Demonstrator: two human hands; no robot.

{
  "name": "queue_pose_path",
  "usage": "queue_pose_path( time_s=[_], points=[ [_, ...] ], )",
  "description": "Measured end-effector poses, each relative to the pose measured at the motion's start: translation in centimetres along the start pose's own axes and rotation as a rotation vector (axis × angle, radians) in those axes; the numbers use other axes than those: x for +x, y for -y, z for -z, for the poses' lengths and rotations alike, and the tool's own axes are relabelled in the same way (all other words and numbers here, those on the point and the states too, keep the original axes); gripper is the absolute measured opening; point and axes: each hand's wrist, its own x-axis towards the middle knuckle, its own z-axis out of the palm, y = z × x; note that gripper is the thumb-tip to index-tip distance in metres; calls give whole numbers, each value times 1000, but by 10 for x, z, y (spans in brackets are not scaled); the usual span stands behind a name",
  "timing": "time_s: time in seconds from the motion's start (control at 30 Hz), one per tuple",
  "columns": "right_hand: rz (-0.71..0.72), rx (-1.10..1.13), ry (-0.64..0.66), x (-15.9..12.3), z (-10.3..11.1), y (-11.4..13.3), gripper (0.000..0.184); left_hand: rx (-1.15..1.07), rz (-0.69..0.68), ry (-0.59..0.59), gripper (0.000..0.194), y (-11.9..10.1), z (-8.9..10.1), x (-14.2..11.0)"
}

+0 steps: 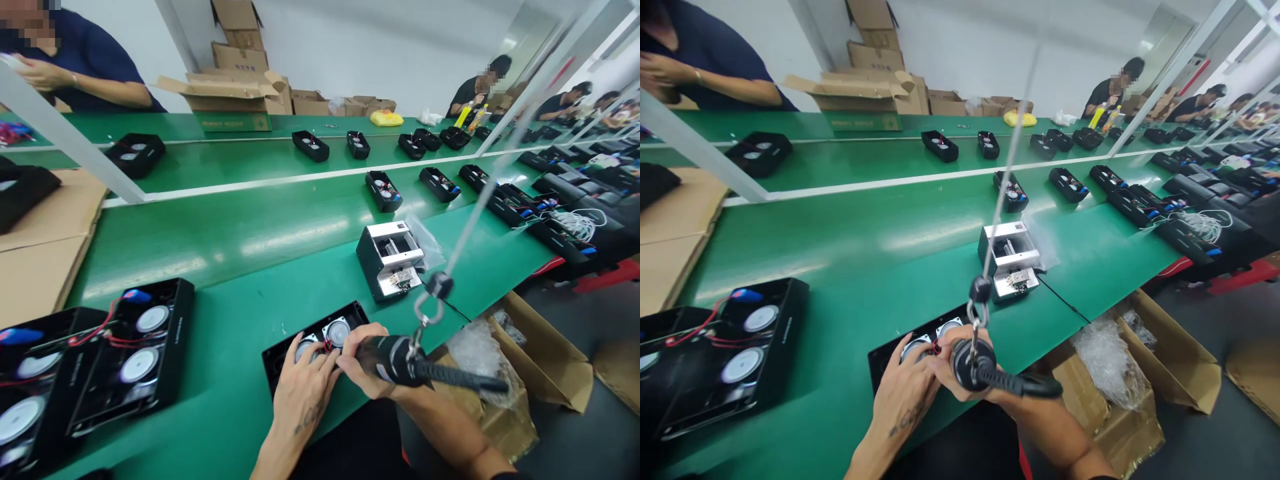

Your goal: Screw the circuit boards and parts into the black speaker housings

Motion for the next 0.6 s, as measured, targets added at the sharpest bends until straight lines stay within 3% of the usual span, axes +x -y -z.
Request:
queue_pose_path(
  time_s=[0.07, 0.17, 0.2, 0.27, 0.37, 0.47, 0.5, 0.6],
  points=[
    [140, 47, -44, 11, 6, 5, 33, -37, 15, -93, 25, 15, 9, -3],
    [214, 111, -280, 35, 33, 11, 32, -41, 166, -187, 31, 54, 22, -12],
    [190, 105, -359, 44, 45, 11, 36, -59, 248, -157, 38, 69, 24, -15],
    [85, 22, -439, 62, 69, 6, 46, -202, 417, 13, 51, 97, 23, -18],
    [-14, -160, -437, 76, 93, -11, 50, -457, 541, 257, 44, 126, 13, -12],
    [60, -226, -488, 62, 101, -38, 62, -527, 578, 258, 41, 148, 3, 10],
    [110, -281, -559, 51, 102, -50, 66, -538, 605, 233, 41, 156, 1, 22],
    [167, -470, -718, 12, 104, -92, 63, -560, 719, 121, 40, 181, -2, 72]
  ],
)
